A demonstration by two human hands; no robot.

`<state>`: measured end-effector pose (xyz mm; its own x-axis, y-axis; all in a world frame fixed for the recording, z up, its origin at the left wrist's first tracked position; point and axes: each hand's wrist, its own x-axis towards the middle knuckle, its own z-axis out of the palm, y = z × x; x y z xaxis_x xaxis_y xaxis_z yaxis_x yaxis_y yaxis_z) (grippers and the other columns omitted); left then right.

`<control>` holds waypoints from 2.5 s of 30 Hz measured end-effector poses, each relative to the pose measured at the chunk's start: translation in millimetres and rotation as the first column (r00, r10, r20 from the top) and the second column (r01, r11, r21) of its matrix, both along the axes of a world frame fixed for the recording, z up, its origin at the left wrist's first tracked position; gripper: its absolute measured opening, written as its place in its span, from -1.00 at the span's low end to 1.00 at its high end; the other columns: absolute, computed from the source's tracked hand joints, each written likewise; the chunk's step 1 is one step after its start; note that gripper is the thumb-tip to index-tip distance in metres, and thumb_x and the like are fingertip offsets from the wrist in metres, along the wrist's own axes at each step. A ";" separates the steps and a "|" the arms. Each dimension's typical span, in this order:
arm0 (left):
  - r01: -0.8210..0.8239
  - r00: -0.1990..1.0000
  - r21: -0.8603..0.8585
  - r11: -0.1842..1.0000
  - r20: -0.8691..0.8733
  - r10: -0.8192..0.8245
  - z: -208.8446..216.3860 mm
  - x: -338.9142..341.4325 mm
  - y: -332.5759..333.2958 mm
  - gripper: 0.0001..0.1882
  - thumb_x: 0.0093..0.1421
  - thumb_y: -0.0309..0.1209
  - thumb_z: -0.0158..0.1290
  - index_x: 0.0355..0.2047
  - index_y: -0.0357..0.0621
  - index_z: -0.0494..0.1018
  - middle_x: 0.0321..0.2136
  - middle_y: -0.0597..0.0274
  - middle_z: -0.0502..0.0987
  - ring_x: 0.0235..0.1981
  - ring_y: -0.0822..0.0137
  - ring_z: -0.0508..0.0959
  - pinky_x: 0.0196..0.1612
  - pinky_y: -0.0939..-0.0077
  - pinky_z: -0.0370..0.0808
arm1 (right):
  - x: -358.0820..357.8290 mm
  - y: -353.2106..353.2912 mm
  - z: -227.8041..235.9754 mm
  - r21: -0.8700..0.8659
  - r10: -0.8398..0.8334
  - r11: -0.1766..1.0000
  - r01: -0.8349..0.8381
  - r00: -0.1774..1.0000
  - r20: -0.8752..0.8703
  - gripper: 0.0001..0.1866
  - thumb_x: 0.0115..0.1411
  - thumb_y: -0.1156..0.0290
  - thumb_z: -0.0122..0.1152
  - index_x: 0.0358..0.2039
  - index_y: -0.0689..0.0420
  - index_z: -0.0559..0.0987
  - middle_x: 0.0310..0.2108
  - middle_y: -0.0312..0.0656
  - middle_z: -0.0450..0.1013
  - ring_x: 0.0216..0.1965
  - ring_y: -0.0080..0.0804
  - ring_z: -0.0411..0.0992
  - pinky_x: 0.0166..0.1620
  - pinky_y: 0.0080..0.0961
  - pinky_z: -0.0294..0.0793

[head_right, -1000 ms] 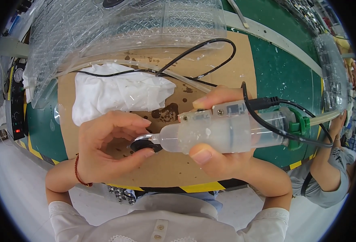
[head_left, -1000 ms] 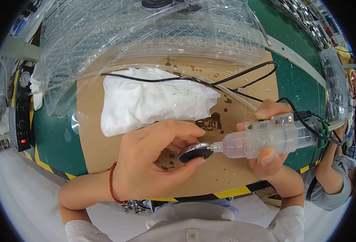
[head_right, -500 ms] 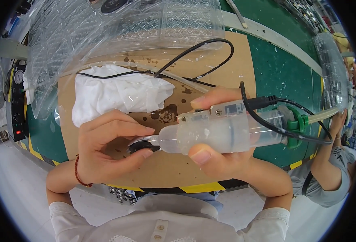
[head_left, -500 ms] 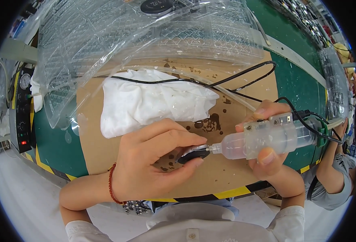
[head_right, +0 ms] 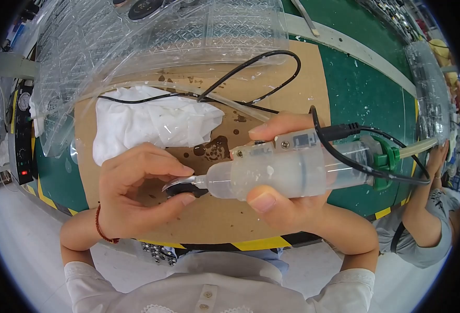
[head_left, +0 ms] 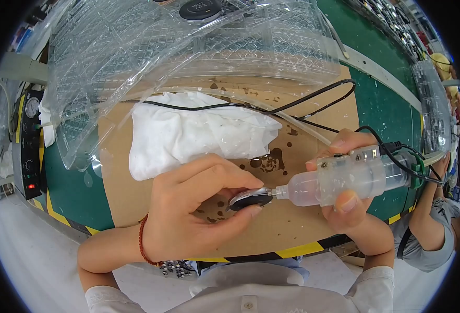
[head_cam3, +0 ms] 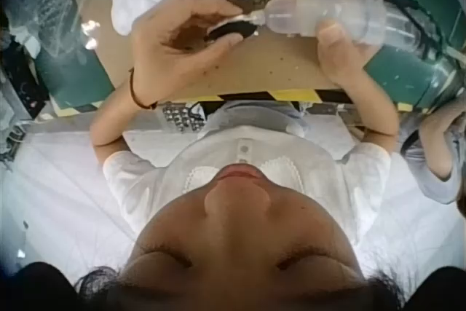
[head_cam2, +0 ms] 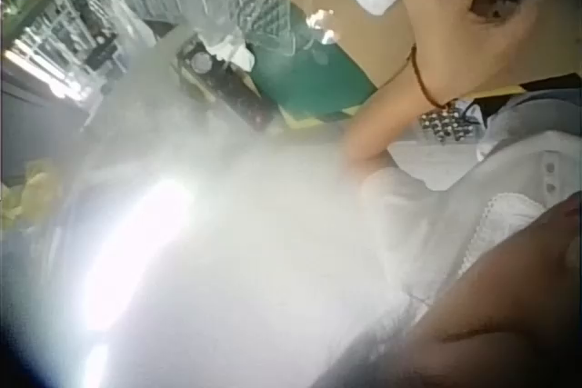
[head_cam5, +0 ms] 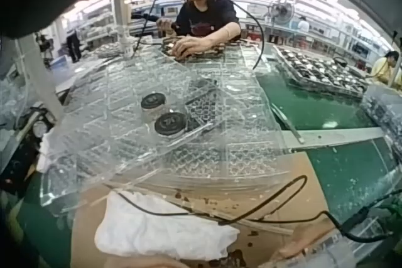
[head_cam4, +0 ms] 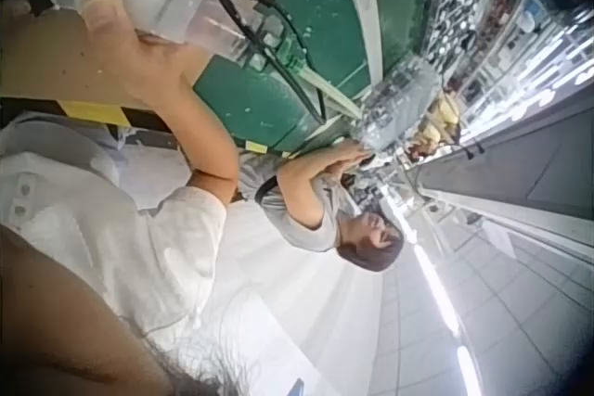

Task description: The person applies adhesive to smartwatch casings using a pneumatic dispenser, then assembles the smartwatch back components onto the casings.

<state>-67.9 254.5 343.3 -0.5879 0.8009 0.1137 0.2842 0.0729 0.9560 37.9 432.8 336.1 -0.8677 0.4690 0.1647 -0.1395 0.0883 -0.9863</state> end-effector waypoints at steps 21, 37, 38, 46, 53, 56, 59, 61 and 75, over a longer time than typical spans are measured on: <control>0.042 0.982 -0.023 0.999 0.185 -0.037 -1.0 4.0 -4.2 -0.49 -0.16 -0.70 0.17 -0.13 -0.31 0.31 -0.38 0.17 0.47 -0.32 0.43 0.52 -0.23 0.66 0.45 | 8.0 4.8 -3.3 -0.056 0.045 0.998 -0.042 0.998 0.051 -0.23 -0.24 -0.06 0.36 -0.22 0.25 0.24 -0.36 -0.23 0.21 -0.39 -0.50 0.41 -0.39 -0.68 0.43; 0.003 0.998 -0.034 0.999 0.059 -0.001 0.5 0.3 -2.2 -0.65 -0.24 -0.63 0.22 -0.34 -0.25 0.49 -0.51 0.21 0.47 -0.52 0.49 0.44 -0.51 0.71 0.34 | 6.9 1.8 1.9 -0.016 0.025 1.000 -0.023 0.997 0.071 -0.22 -0.25 -0.12 0.34 -0.24 0.24 0.24 -0.39 -0.25 0.23 -0.41 -0.54 0.40 -0.38 -0.70 0.41; 0.004 0.997 -0.038 0.999 0.072 -0.002 0.5 0.3 -2.3 -0.65 -0.24 -0.63 0.22 -0.34 -0.26 0.49 -0.51 0.21 0.47 -0.52 0.49 0.43 -0.50 0.72 0.33 | 8.1 2.4 3.5 -0.015 0.028 1.000 -0.026 0.994 0.104 -0.22 -0.24 -0.13 0.33 -0.24 0.24 0.24 -0.40 -0.25 0.23 -0.41 -0.54 0.40 -0.38 -0.70 0.41; 0.034 0.984 -0.031 0.999 0.177 -0.028 -1.0 1.4 -3.8 -0.64 -0.20 -0.68 0.19 -0.31 -0.31 0.44 -0.42 0.17 0.49 -0.40 0.47 0.48 -0.38 0.71 0.41 | 8.9 2.5 3.5 0.031 0.000 1.000 -0.003 0.992 0.123 -0.21 -0.22 -0.15 0.30 -0.25 0.26 0.24 -0.40 -0.24 0.23 -0.45 -0.53 0.40 -0.39 -0.70 0.40; 0.048 0.957 -0.104 0.993 0.289 -0.016 4.5 2.1 -5.8 -0.65 -0.16 -0.69 0.18 -0.30 -0.33 0.39 -0.36 0.17 0.50 -0.33 0.50 0.50 -0.26 0.68 0.44 | 7.5 5.6 4.6 0.069 0.036 0.997 -0.046 0.989 0.144 -0.23 -0.21 -0.17 0.28 -0.25 0.24 0.24 -0.43 -0.24 0.24 -0.47 -0.53 0.39 -0.41 -0.67 0.40; 0.039 0.962 -0.068 0.997 0.272 -0.019 0.8 2.4 -6.6 -0.60 -0.18 -0.68 0.20 -0.27 -0.31 0.38 -0.37 0.19 0.49 -0.33 0.52 0.49 -0.24 0.67 0.43 | 7.4 4.7 4.4 0.071 0.027 0.997 -0.037 0.991 0.132 -0.24 -0.20 -0.16 0.28 -0.25 0.23 0.25 -0.43 -0.23 0.24 -0.46 -0.52 0.39 -0.42 -0.67 0.40; 0.029 0.971 -0.068 0.997 0.239 -0.012 1.2 1.9 -5.4 -0.58 -0.19 -0.68 0.21 -0.26 -0.31 0.37 -0.35 0.21 0.48 -0.33 0.54 0.49 -0.21 0.68 0.42 | 7.4 6.2 5.6 0.064 0.040 0.997 -0.050 0.989 0.140 -0.25 -0.20 -0.15 0.28 -0.25 0.23 0.25 -0.43 -0.24 0.24 -0.46 -0.52 0.39 -0.42 -0.67 0.40; 0.029 0.970 -0.070 0.997 0.244 -0.011 1.1 2.2 -5.6 -0.58 -0.19 -0.68 0.21 -0.26 -0.31 0.37 -0.34 0.21 0.48 -0.32 0.54 0.49 -0.20 0.68 0.42 | 7.9 7.8 6.2 0.066 0.057 0.996 -0.068 0.987 0.153 -0.25 -0.20 -0.14 0.28 -0.25 0.23 0.25 -0.43 -0.24 0.24 -0.46 -0.52 0.39 -0.42 -0.67 0.40; 0.036 0.971 -0.069 0.997 0.238 -0.019 2.7 1.8 -2.9 -0.54 -0.18 -0.69 0.18 -0.19 -0.32 0.38 -0.30 0.18 0.45 -0.26 0.51 0.48 -0.15 0.68 0.41 | 7.1 7.7 4.0 0.061 0.039 0.997 -0.046 0.993 0.109 -0.26 -0.19 -0.12 0.27 -0.25 0.25 0.24 -0.41 -0.22 0.23 -0.45 -0.51 0.38 -0.39 -0.66 0.40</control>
